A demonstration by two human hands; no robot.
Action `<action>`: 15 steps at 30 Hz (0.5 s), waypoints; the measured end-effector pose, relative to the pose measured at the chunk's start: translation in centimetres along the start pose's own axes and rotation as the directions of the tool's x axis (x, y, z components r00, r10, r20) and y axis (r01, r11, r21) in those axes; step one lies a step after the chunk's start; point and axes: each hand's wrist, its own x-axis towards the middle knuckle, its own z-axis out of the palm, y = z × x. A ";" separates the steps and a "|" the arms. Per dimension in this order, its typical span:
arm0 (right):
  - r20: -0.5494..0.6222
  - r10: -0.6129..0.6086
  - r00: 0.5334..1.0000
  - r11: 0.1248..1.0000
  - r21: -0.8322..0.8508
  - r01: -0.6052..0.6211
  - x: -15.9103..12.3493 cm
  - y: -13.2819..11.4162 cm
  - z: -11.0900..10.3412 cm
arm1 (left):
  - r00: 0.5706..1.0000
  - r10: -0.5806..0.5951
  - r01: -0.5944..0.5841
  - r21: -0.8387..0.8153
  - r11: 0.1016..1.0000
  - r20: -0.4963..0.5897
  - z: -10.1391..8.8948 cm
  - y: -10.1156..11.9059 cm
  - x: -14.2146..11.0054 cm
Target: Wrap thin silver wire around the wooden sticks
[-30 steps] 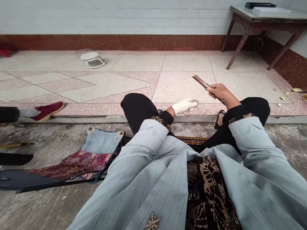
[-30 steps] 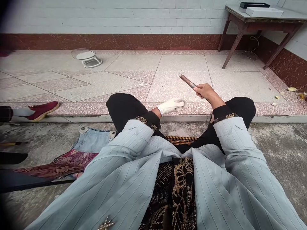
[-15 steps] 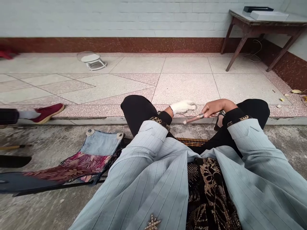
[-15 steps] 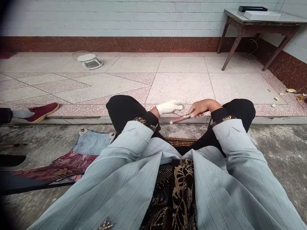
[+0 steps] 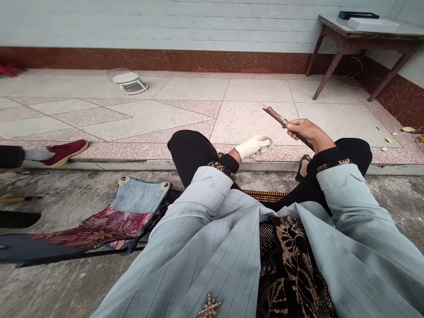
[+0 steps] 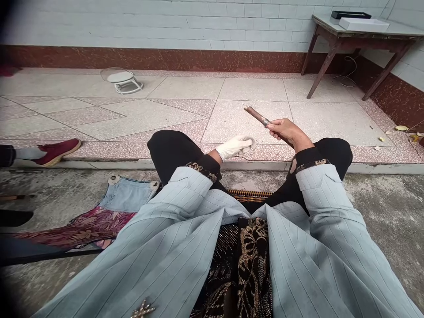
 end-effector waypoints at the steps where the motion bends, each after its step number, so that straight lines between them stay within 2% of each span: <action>1: -0.025 0.009 1.000 1.000 -0.014 -0.009 0.0 0.0 0.1 | 1.000 -0.006 0.006 0.005 1.000 -0.013 0.1 0.0 0.0; 8: -0.140 0.027 0.990 0.994 -0.099 -0.041 -0.2 -0.6 0.3 | 1.000 0.001 0.000 -0.021 1.000 0.018 0.4 0.1 -0.2; 15: -0.239 -0.029 0.971 0.982 -0.186 -0.016 0.0 -0.8 0.2 | 1.000 0.011 -0.010 -0.010 1.000 0.026 0.9 0.8 -0.6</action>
